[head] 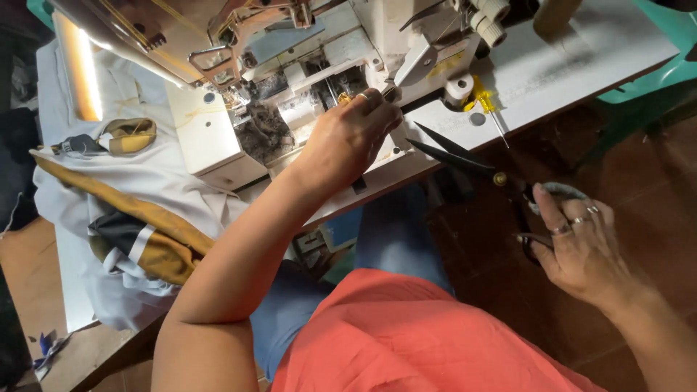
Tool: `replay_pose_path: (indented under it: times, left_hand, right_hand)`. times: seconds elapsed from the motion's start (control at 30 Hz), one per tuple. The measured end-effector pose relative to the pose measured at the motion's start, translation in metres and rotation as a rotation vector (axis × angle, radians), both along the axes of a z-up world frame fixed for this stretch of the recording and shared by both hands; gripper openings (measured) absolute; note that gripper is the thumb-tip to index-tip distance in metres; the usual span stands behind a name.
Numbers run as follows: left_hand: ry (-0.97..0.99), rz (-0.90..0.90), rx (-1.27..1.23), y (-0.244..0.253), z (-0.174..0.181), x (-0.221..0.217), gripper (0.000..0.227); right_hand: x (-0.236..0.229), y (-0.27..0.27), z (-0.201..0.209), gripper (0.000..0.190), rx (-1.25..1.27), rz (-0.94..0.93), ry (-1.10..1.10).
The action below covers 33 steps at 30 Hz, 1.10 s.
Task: Threading an industrial sewing machine using tweezers to guide thread through various tensioners and needles.
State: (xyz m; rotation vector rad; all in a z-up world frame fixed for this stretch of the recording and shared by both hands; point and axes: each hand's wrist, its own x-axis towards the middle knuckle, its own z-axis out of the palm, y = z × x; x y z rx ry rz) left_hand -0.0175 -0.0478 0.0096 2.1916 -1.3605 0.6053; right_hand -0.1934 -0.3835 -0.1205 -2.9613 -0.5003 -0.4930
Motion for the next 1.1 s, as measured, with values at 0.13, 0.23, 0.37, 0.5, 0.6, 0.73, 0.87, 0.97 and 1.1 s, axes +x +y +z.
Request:
replay_pose_path:
  times: [0.13, 0.23, 0.37, 0.5, 0.6, 0.73, 0.87, 0.97, 1.1]
  left_hand:
    - [0.024, -0.012, 0.034, -0.003, -0.008, -0.004, 0.010]
    - [-0.039, 0.011, 0.144, -0.002, -0.006, -0.005, 0.013]
    - [-0.073, -0.050, 0.048, 0.006, -0.005, -0.003, 0.010]
    - [0.193, 0.038, -0.131, 0.009, -0.003, -0.003, 0.009]
    - [0.190, 0.067, -0.095, 0.003, -0.003, 0.002, 0.011]
    - [0.302, 0.086, -0.095, 0.004, -0.003, -0.002, 0.012]
    - [0.243, 0.070, -0.153, 0.014, -0.005, 0.001, 0.007]
    - [0.276, 0.100, -0.201, 0.031, -0.012, 0.000, 0.006]
    - [0.321, 0.098, -0.220, 0.049, -0.020, -0.006, 0.007]
  right_hand:
    - [0.017, 0.010, 0.008, 0.092, -0.048, 0.005, -0.043]
    - [0.020, 0.008, 0.016, 0.095, -0.112, -0.018, 0.021]
    - [0.000, -0.016, 0.021, 0.087, -0.065, -0.025, 0.126]
    - [-0.012, -0.078, 0.017, 0.089, 0.135, -0.342, 0.295]
    - [0.001, -0.091, 0.051, 0.069, 0.304, -0.806, 0.432]
    - [0.049, -0.076, 0.083, 0.060, 0.435, -0.916, 0.492]
    - [0.137, -0.104, 0.024, 0.057, 0.498, -0.981, 0.466]
    - [0.180, -0.114, -0.026, 0.051, 0.433, -0.915, 0.347]
    - [0.207, -0.086, -0.023, 0.043, 0.378, -0.881, 0.207]
